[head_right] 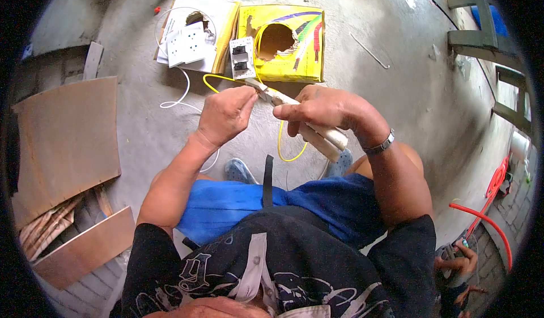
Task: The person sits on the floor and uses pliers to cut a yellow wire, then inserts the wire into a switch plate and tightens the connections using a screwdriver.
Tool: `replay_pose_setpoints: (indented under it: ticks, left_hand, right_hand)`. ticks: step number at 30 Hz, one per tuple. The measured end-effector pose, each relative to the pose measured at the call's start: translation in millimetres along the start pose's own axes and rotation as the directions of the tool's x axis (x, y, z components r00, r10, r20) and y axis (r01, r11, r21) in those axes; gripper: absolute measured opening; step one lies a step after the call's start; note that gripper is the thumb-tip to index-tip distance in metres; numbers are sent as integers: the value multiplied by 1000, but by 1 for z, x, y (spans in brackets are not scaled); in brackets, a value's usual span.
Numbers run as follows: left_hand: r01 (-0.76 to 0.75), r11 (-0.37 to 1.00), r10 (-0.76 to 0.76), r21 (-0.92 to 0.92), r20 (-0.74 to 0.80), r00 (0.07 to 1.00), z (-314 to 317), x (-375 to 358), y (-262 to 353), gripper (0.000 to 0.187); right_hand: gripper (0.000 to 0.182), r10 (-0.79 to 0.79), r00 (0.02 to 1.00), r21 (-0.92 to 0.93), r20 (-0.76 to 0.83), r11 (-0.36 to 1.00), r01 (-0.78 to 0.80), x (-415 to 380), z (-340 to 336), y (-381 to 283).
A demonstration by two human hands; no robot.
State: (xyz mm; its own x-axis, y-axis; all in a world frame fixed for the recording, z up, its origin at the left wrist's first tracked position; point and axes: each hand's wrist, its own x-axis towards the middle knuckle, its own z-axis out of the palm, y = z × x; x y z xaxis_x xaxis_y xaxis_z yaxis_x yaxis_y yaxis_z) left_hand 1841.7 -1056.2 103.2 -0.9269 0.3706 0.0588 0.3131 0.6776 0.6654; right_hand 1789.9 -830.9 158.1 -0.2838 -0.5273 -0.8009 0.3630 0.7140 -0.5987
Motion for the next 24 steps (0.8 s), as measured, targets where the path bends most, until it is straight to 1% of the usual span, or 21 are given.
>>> replay_pose_setpoints:
  ticks: [1, 3, 5, 6, 7, 8, 9, 10, 11, 12, 13, 14, 15, 16, 17, 18, 19, 21, 22, 23, 24]
  left_hand:
    - [-57, 993, 52, 99, 56, 997, 2, -1, 0, 7]
    - [-67, 991, 59, 117, 71, 996, 3, 0, 2, 6]
    - [-56, 997, 59, 47, -71, 996, 4, 4, -3, 8]
    - [-56, 997, 59, 47, -71, 996, 3, 5, -5, 8]
    - [73, 987, -85, -142, -84, 993, 2, 7, -7, 11]
    - [194, 926, -228, -325, -69, 971, -3, 10, -6, 16]
    - [193, 927, -228, -323, -74, 971, -8, 12, -5, 16]
    - [345, 786, -367, -513, 62, 928, -16, 15, -4, 20]
    - [482, 584, -461, -653, 222, 859, -22, 17, -2, 24]
    - [511, 488, -484, -707, 268, 833, -24, 18, 0, 27]
    - [510, 490, -486, -707, 265, 833, -27, 18, 2, 27]
    - [549, 315, -493, -774, 361, 791, -31, 18, 5, 26]
    - [575, 127, -479, -809, 457, 749, -32, 18, 6, 25]
    - [576, 129, -478, -807, 458, 749, -33, 19, 6, 25]
    - [570, 16, -458, -821, 501, 734, -34, 18, 5, 25]
    - [559, -98, -434, -823, 541, 720, -35, 18, 5, 24]
    - [559, -98, -433, -824, 541, 721, -37, 18, 4, 24]
    - [486, -240, -356, -840, 542, 762, -39, 17, 2, 25]
    - [483, -240, -356, -842, 539, 763, -39, 16, 1, 25]
    - [455, -330, -289, -827, 547, 786, -38, 15, 0, 25]
    - [429, -418, -219, -801, 547, 808, -37, 13, 0, 25]
  right_hand:
    - [56, 22, 999, -4, 43, 1000, -22, 1, -2, 2]
    - [58, 37, 998, -21, 52, 999, -36, 4, -2, 4]
    - [60, -12, 1000, -38, 8, 999, 13, 8, 0, 5]
    - [57, -22, 999, 1, -24, 1000, 22, 9, 2, 2]
    - [57, -23, 999, 0, -24, 1000, 23, 10, 5, 2]
    - [55, -62, 996, 53, -60, 996, 65, 14, 7, 2]
    - [54, -101, 990, 104, -98, 988, 111, 15, 9, 2]
    - [52, -165, 977, 117, -138, 976, 182, 14, 10, 0]
    - [52, -170, 976, 112, -136, 976, 186, 14, 11, 1]
    - [52, -202, 965, 56, -165, 975, 214, 15, 13, 3]
    - [52, -235, 952, -1, -194, 971, 240, 15, 13, 4]
    - [49, -206, 963, -38, -172, 979, 203, 14, 11, 1]
    - [49, -207, 963, -36, -173, 978, 204, 14, 11, 1]
    - [46, -238, 948, -42, -213, 971, 234, 14, 13, 2]
    - [43, -268, 930, -50, -252, 963, 264, 14, 15, 3]
    - [43, -267, 930, -49, -255, 964, 263, 15, 15, 3]
    - [40, -272, 928, -48, -253, 962, 269, 16, 16, 2]
    - [38, -279, 927, -50, -251, 960, 275, 17, 17, -2]
    - [36, -305, 918, -28, -253, 951, 308, 17, 18, -4]
    - [35, -330, 909, -7, -255, 940, 340, 17, 19, -6]
    - [35, -331, 909, -8, -254, 940, 340, 23, 21, -2]
